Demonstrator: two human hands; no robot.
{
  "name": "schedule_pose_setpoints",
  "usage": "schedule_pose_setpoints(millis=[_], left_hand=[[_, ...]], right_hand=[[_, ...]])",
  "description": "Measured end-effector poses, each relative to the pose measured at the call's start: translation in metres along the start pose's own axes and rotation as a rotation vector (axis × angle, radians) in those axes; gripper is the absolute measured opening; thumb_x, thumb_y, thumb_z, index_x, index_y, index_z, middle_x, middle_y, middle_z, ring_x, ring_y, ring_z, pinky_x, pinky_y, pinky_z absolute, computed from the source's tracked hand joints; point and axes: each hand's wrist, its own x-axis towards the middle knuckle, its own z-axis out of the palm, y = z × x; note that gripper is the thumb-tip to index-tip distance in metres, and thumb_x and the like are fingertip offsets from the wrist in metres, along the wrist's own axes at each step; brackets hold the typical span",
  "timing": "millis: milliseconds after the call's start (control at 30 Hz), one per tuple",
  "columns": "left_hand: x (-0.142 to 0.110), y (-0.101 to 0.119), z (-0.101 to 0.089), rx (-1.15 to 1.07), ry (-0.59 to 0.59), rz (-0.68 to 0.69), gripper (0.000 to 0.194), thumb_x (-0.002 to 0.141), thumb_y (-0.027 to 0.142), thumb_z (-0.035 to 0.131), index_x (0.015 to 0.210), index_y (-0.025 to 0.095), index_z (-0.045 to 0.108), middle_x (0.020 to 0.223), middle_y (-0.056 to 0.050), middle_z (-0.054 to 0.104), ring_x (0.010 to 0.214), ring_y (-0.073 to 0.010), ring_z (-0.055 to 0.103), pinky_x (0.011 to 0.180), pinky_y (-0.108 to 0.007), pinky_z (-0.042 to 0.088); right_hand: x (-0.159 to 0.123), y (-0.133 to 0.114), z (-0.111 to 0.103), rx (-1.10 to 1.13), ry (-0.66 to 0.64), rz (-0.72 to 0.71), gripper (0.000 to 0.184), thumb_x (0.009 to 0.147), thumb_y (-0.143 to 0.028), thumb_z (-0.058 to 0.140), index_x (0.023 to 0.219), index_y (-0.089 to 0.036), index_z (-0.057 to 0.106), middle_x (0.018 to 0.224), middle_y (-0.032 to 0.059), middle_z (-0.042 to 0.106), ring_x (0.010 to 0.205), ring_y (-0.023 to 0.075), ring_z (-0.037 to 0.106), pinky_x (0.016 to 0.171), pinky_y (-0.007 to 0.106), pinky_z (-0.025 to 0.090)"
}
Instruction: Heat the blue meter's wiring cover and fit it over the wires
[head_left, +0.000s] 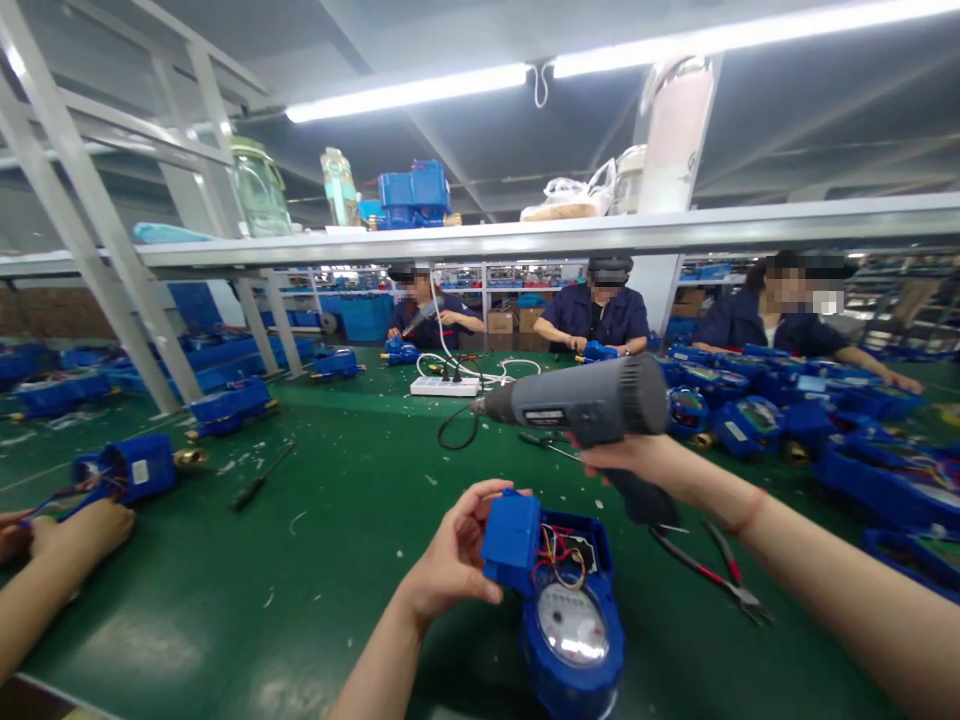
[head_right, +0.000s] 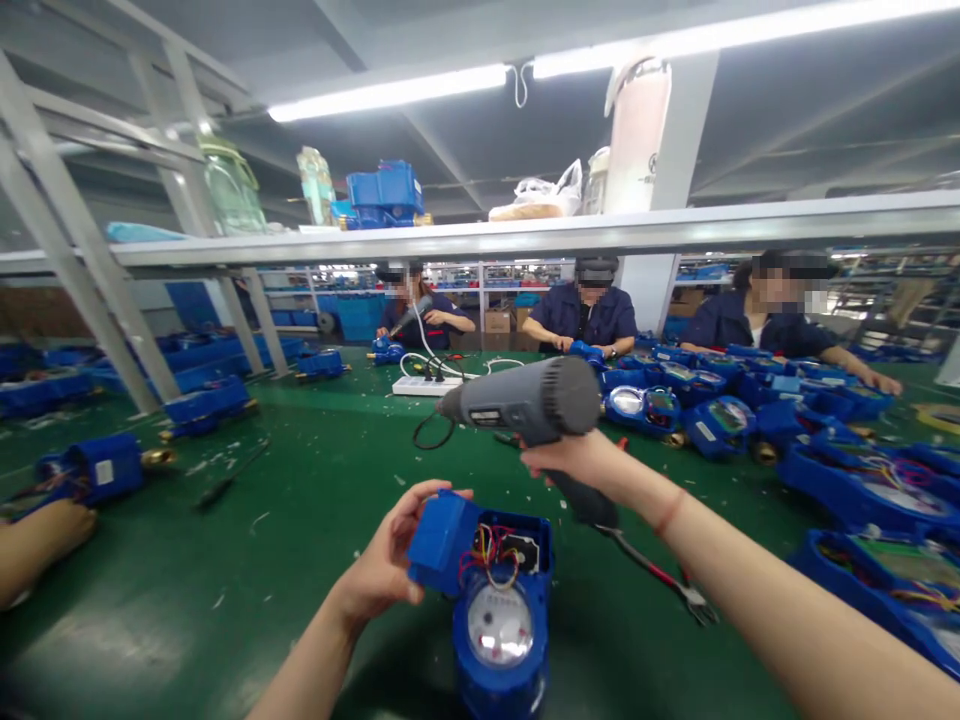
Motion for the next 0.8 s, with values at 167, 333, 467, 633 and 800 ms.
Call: schedule_pose_setpoints(millis=[167, 333, 467, 633, 800], left_hand=[[-0.008, -0.004, 0.001, 0.019, -0.048, -0.001, 0.096, 0.030, 0.021, 0.100, 0.119, 0.030, 0.065, 0.133, -0.008, 0.063, 0.123, -0.0299, 0.056, 0.101, -0.036, 0.044], [-0.013, -0.008, 0.003, 0.038, -0.083, -0.085, 0.097, 0.033, 0.020, 0.099, 0.122, 0.034, 0.063, 0.136, -0.006, 0.060, 0.122, -0.0286, 0.056, 0.100, -0.035, 0.045], [-0.010, -0.008, 0.007, -0.012, -0.056, -0.083, 0.095, 0.032, 0.026, 0.100, 0.120, 0.031, 0.065, 0.130, -0.007, 0.063, 0.120, -0.0289, 0.057, 0.097, -0.033, 0.046], [-0.007, -0.006, 0.008, -0.072, -0.008, -0.092, 0.090, 0.034, 0.025, 0.100, 0.117, 0.030, 0.065, 0.129, -0.007, 0.064, 0.123, -0.0287, 0.056, 0.099, -0.033, 0.045], [-0.007, -0.007, 0.004, -0.132, 0.024, -0.140, 0.085, 0.044, 0.027, 0.098, 0.121, 0.030, 0.061, 0.128, -0.008, 0.063, 0.115, -0.0255, 0.061, 0.092, -0.031, 0.050]], right_hand=[[0.094, -0.001, 0.076, -0.228, -0.238, -0.143, 0.019, 0.096, -0.029, 0.063, 0.104, -0.011, 0.061, 0.098, 0.0040, 0.061, 0.081, 0.0161, 0.062, 0.070, 0.030, 0.056], [0.140, -0.002, 0.152, -0.422, -0.471, -0.341, 0.023, 0.095, -0.030, 0.065, 0.109, -0.012, 0.060, 0.109, 0.0071, 0.059, 0.093, 0.0198, 0.061, 0.081, 0.037, 0.055], [0.150, -0.009, 0.195, -0.526, -0.595, -0.403, 0.026, 0.095, -0.032, 0.064, 0.110, -0.012, 0.060, 0.113, 0.0084, 0.058, 0.095, 0.0202, 0.060, 0.082, 0.038, 0.054], [0.158, -0.023, 0.200, -0.477, -0.634, -0.443, 0.022, 0.094, -0.029, 0.067, 0.107, -0.012, 0.062, 0.109, 0.0071, 0.061, 0.097, 0.0202, 0.061, 0.084, 0.038, 0.054], [0.116, -0.031, 0.118, -0.350, -0.213, -0.390, 0.005, 0.093, -0.015, 0.064, 0.092, -0.011, 0.061, 0.089, 0.0016, 0.062, 0.080, 0.0149, 0.062, 0.076, 0.031, 0.054]])
